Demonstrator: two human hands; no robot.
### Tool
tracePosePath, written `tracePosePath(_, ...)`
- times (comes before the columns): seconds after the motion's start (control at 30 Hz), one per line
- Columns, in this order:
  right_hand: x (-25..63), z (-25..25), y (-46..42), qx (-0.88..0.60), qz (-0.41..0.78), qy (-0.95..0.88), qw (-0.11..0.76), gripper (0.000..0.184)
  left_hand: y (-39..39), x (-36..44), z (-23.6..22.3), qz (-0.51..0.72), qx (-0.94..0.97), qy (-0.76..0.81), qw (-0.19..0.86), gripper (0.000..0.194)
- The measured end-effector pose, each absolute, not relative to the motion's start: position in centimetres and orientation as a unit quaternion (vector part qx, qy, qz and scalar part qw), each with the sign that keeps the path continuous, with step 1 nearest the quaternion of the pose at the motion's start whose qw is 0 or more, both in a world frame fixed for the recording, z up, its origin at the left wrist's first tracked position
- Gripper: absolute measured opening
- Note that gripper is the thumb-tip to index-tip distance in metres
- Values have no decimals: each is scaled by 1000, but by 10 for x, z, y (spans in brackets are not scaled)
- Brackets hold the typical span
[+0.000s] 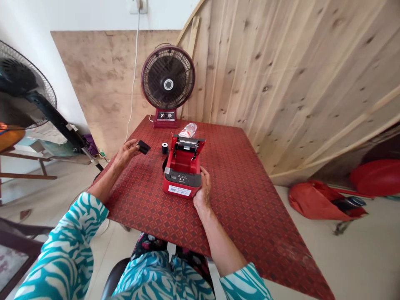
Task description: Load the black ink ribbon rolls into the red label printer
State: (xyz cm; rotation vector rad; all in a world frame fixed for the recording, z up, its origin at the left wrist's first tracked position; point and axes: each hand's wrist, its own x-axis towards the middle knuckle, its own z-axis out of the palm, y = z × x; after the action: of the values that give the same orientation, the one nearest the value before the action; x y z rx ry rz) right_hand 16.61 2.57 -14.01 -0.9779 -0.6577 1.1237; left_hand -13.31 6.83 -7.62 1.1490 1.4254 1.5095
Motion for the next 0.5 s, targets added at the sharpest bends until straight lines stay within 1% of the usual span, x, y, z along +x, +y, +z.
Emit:
tracePosePath(0.1, 166, -139, 26, -433, 498, -297, 690, 40, 44, -128, -56, 565, 467, 513, 446, 62)
tracePosePath(0.17, 165, -141, 27, -430, 495, -301, 692, 40, 30, -118, -43, 536, 491, 509, 462, 61)
tracePosePath(0.37, 163, -147, 32, -431, 476, -324, 695, 40, 11, -66, -13, 507, 555, 478, 455, 54)
tracePosePath(0.5, 162, -149, 35, -421, 459, -340, 705, 37, 24, -30, -14, 487, 612, 443, 438, 50)
